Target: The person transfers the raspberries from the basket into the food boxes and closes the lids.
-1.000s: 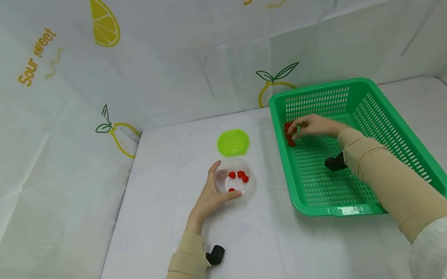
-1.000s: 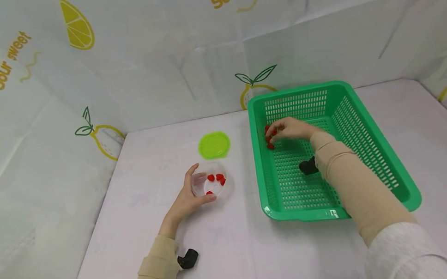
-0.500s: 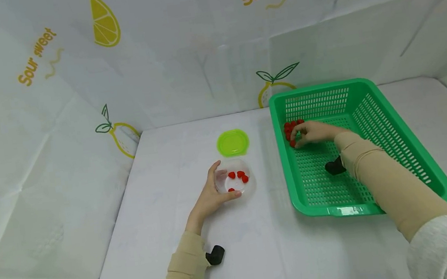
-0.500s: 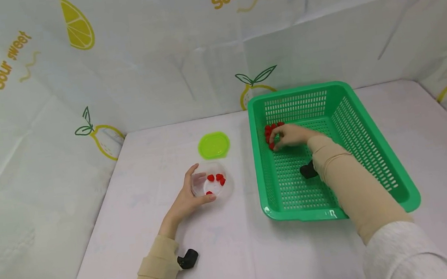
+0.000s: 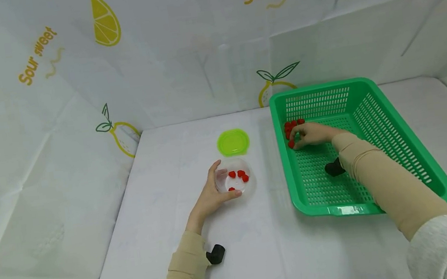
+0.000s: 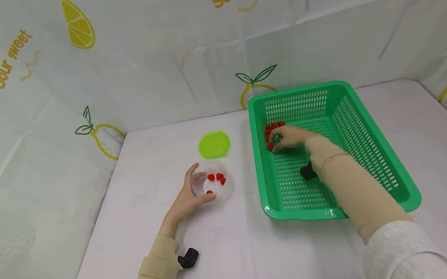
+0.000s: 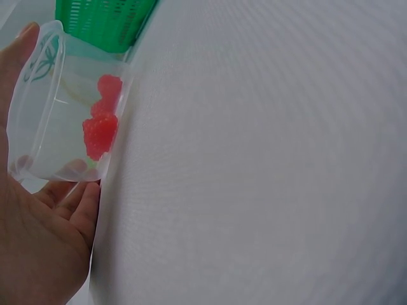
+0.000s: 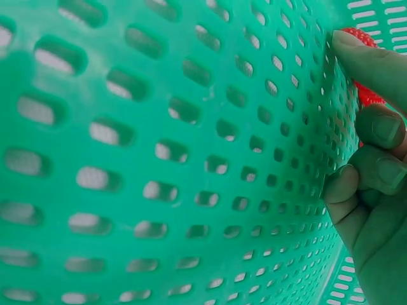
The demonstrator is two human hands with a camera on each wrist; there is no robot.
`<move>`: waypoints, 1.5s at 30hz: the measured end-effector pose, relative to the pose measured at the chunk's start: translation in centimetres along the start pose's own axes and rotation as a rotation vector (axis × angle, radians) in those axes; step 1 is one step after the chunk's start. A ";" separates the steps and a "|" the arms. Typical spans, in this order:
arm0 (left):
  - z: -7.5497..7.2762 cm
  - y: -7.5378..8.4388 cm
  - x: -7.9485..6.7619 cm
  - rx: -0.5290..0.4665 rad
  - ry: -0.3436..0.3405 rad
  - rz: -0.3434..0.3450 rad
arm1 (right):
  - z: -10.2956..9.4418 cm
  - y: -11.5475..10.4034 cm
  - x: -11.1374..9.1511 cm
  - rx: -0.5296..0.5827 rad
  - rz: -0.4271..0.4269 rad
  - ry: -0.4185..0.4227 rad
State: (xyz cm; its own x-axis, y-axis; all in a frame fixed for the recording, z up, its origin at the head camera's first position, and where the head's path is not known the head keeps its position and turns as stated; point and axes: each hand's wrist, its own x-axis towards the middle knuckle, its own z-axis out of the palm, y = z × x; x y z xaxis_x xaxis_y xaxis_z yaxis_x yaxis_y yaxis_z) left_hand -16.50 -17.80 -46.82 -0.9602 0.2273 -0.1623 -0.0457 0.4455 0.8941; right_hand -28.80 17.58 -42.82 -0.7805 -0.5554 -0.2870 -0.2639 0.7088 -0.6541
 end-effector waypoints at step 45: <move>-0.4 1.8 -0.9 0.005 -0.025 -0.014 | -3.2 -4.8 -3.1 0.088 -0.019 0.036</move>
State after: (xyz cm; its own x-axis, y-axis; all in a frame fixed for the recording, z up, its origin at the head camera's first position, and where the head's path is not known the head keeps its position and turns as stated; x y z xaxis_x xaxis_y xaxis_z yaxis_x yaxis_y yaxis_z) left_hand -15.85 -17.56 -44.90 -0.9522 0.2426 -0.1853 -0.0577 0.4529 0.8897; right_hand -26.93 17.28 -36.60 -0.7960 -0.5512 -0.2499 -0.2290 0.6566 -0.7186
